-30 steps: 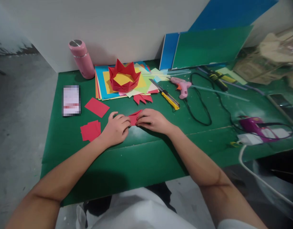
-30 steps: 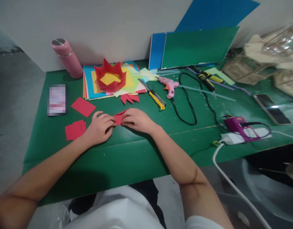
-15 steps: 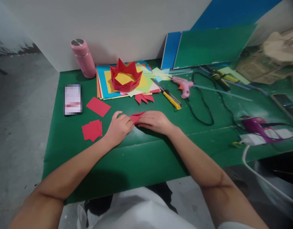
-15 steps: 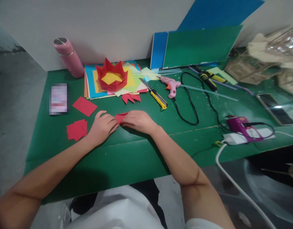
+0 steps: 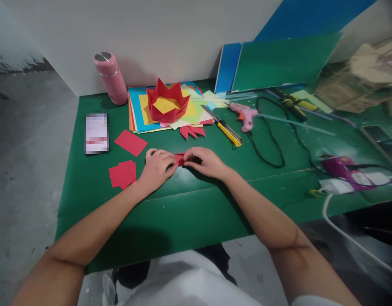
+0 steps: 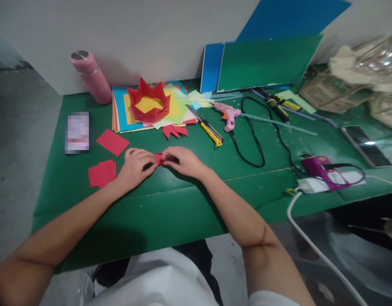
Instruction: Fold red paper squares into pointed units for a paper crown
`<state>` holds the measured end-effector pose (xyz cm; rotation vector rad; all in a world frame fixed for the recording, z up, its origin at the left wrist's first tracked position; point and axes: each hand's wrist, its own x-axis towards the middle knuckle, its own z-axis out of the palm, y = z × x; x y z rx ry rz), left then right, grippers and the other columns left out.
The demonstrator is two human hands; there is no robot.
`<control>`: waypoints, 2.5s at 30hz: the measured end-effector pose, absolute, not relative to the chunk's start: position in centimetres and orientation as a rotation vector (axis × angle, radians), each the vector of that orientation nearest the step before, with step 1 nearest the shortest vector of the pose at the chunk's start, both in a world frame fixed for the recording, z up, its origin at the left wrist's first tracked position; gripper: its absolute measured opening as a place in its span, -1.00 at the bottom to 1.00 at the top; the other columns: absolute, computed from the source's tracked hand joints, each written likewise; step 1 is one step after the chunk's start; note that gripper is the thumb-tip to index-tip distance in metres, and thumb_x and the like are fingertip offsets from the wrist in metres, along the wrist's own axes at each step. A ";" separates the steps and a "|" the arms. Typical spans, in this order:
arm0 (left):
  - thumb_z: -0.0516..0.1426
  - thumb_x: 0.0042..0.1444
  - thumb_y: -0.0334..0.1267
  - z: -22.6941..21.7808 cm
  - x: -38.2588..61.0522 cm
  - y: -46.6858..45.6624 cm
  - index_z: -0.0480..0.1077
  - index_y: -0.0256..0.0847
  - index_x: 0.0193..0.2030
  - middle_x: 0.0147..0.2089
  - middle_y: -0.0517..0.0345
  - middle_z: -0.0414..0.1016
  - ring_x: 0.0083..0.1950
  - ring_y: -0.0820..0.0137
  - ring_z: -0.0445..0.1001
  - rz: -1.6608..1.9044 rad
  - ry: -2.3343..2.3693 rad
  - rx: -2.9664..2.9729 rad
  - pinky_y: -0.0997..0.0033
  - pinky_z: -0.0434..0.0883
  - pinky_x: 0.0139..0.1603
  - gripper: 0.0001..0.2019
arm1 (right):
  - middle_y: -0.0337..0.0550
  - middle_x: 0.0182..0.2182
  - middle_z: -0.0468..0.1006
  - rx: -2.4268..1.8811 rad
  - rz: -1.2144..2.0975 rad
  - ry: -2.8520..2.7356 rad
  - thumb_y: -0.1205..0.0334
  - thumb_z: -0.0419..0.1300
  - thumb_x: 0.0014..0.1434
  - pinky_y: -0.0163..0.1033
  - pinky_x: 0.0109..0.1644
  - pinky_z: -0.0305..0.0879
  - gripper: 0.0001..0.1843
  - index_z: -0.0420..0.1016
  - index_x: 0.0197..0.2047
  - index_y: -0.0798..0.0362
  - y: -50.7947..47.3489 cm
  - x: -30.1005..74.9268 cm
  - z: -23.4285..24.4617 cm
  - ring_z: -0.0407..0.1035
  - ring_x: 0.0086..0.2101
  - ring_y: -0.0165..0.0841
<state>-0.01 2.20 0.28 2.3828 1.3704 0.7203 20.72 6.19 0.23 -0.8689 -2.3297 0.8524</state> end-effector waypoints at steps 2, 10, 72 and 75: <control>0.12 0.22 -0.29 0.3 0.0 2.2 0.42 -0.18 -0.38 -0.19 0.21 0.58 -0.09 0.32 0.43 0.731 1.375 2.361 0.12 0.09 0.06 -0.86 | -0.23 -0.41 0.51 -0.939 0.935 -2.257 0.27 0.19 0.18 -0.31 -0.32 0.29 -0.95 0.38 -0.28 0.04 6.1 20.7 0.2 0.39 -0.41 -0.41; 0.11 0.23 -0.27 0.3 -0.1 2.1 0.45 -0.15 -0.37 -0.21 0.23 0.59 -0.10 0.31 0.42 0.738 1.365 2.419 0.10 0.07 0.06 -0.84 | -0.15 -0.35 0.55 -0.740 0.798 -2.435 0.20 0.20 0.21 -0.20 -0.15 0.29 -0.90 0.49 -0.30 0.02 6.6 21.2 0.5 0.40 -0.28 -0.32; 0.14 0.23 -0.24 0.8 0.3 1.8 0.43 -0.14 -0.37 -0.28 0.26 0.58 -0.12 0.31 0.38 0.702 1.536 2.239 0.13 -0.01 0.00 -0.86 | -0.14 -0.42 0.46 -1.027 0.694 -2.432 0.20 0.16 0.22 -0.22 -0.22 0.20 -0.81 0.46 -0.40 0.07 6.1 20.9 0.8 0.33 -0.33 -0.33; 0.16 0.21 -0.25 0.7 0.2 1.8 0.43 -0.13 -0.37 -0.29 0.28 0.57 -0.12 0.32 0.38 0.710 1.531 2.233 0.15 -0.01 -0.01 -0.87 | -0.15 -0.44 0.45 -1.054 0.664 -2.416 0.22 0.16 0.21 -0.23 -0.24 0.19 -0.81 0.44 -0.42 0.07 6.0 20.7 0.6 0.32 -0.35 -0.33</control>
